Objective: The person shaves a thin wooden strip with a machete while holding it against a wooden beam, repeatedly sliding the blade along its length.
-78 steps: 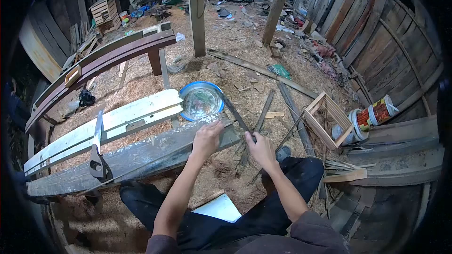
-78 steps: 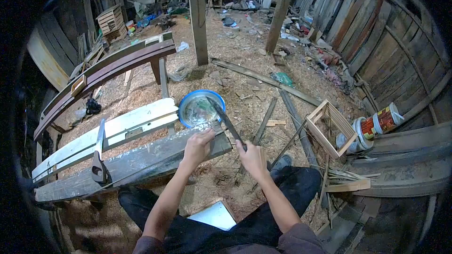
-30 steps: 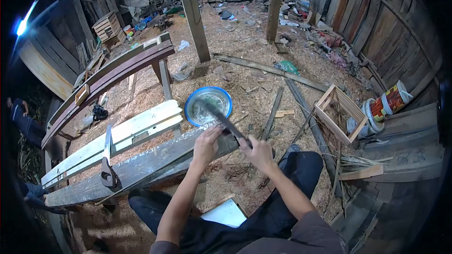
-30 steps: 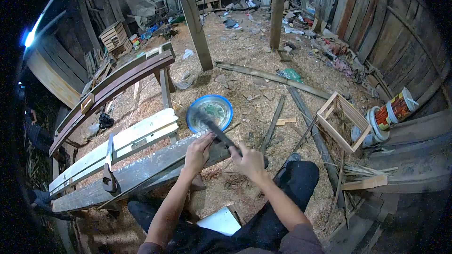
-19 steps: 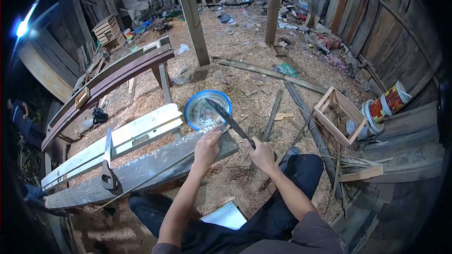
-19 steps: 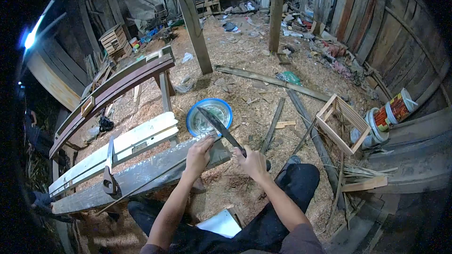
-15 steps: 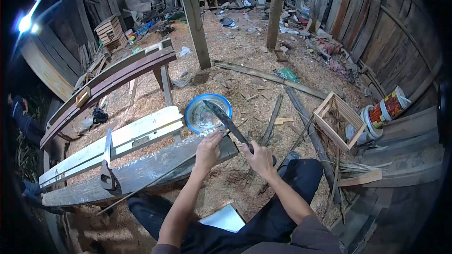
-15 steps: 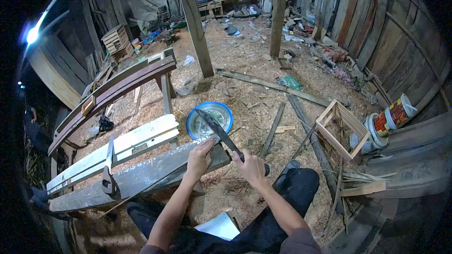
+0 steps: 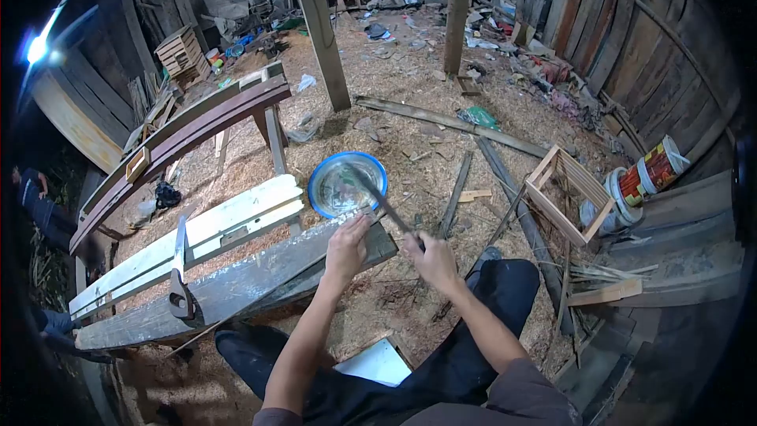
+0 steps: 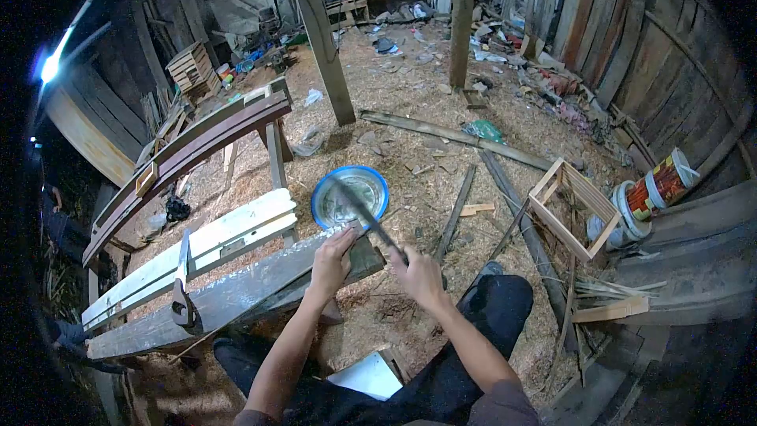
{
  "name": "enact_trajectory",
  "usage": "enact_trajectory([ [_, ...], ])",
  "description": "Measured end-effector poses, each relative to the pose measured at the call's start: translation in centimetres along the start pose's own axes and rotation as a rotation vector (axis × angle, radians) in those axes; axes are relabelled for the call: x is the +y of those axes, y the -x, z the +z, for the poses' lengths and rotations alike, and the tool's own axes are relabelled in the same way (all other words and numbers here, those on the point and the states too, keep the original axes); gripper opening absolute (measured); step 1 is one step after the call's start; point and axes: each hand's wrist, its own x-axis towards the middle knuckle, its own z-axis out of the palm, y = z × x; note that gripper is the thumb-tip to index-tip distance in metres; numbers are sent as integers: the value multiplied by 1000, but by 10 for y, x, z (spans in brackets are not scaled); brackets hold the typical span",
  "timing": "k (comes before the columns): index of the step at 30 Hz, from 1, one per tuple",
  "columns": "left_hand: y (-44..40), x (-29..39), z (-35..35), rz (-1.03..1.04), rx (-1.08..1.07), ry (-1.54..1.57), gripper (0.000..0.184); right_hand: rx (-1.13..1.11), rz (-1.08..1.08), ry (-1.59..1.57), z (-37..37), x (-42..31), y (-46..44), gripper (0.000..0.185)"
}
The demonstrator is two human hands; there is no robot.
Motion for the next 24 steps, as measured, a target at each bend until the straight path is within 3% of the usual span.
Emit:
enact_trajectory([
  [3, -1, 2, 6, 19, 22, -29, 43, 67, 69, 175, -7, -2, -9, 65],
  [10, 3, 1, 6, 0, 28, 107, 46, -23, 56, 120, -13, -4, 13, 64],
  [14, 1, 3, 5, 36, 32, 144, 32, -62, 115, 109, -22, -10, 17, 65],
  [21, 3, 23, -12, 27, -39, 114, 24, -60, 161, 60, -19, -1, 24, 67],
  [23, -2, 14, -5, 25, -127, 108, 33, -67, 158, 31, -21, -3, 26, 68],
  [24, -7, 15, -1, 81, -141, 14, 46, -71, 153, 3, -23, -4, 26, 69],
])
